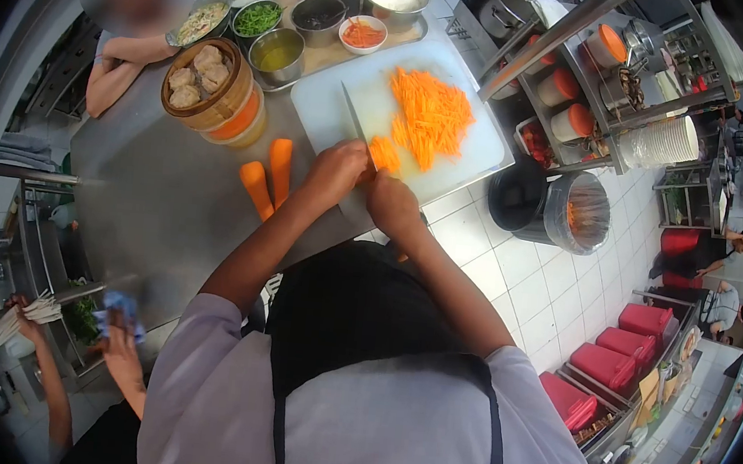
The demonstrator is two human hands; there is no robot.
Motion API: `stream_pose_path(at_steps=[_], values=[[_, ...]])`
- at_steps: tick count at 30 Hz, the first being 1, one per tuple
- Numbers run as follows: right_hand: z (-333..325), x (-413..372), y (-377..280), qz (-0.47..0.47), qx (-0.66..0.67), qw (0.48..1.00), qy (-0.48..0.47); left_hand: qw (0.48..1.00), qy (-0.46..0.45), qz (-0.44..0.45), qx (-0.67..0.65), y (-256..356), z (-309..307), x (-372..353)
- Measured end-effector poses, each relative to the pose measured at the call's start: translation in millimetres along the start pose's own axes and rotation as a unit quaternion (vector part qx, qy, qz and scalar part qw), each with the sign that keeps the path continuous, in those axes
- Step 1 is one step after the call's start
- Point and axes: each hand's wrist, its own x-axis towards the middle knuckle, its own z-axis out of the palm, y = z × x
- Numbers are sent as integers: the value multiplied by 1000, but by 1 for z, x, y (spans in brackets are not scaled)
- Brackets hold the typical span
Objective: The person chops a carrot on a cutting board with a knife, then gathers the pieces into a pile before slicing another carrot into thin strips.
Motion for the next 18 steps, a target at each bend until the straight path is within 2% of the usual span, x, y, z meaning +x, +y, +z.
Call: stream_pose_path(at_steps=[3, 6, 9, 15, 18], values=[[0, -1, 2, 1, 2, 1000, 11, 998, 42, 29, -48, -6, -1, -5], [-3, -3, -2, 2, -6, 1000, 11, 988, 148, 8, -38, -4, -15, -16], [-8, -4, -1, 4, 2, 1000, 8, 985, 99, -130, -52, 8, -33, -35], [-6, 2, 7, -11, 32, 999, -5, 981, 85, -137, -111, -1, -6, -48], [-9, 1, 8, -12, 41, 999, -17, 988, 108, -96, -56, 2, -3, -43]])
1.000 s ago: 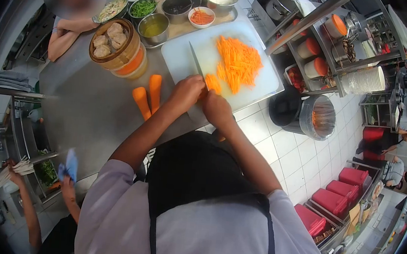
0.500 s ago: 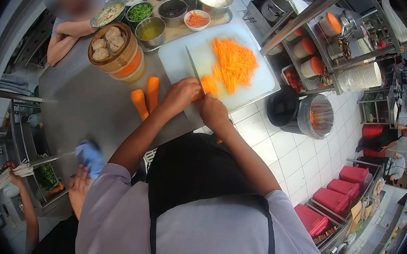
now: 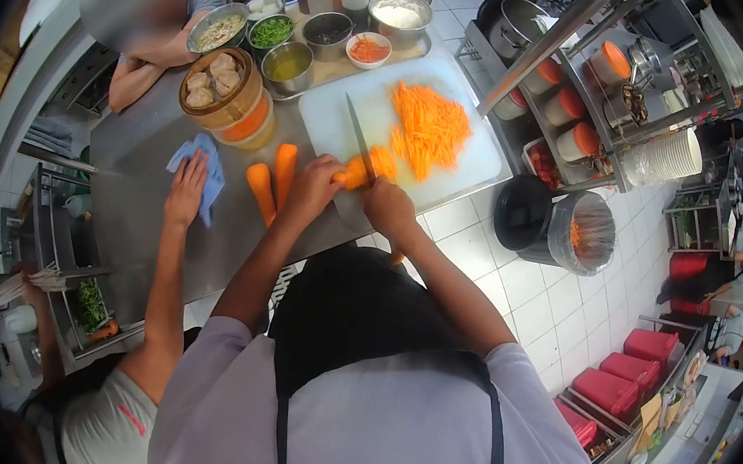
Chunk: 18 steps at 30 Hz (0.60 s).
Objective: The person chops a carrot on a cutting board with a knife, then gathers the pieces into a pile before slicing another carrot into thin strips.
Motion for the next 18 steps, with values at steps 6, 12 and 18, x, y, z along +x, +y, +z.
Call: stream_pose_path(at_steps=[6, 12, 18], values=[[-6, 0, -1, 1, -9, 1000, -24, 993, 44, 79, 74, 7, 4, -4], [-2, 2, 2, 4, 12, 1000, -22, 992, 68, -76, -68, -1, 21, -9], [5, 6, 3, 15, 7, 999, -34, 996, 50, -36, -59, -3, 22, -9]])
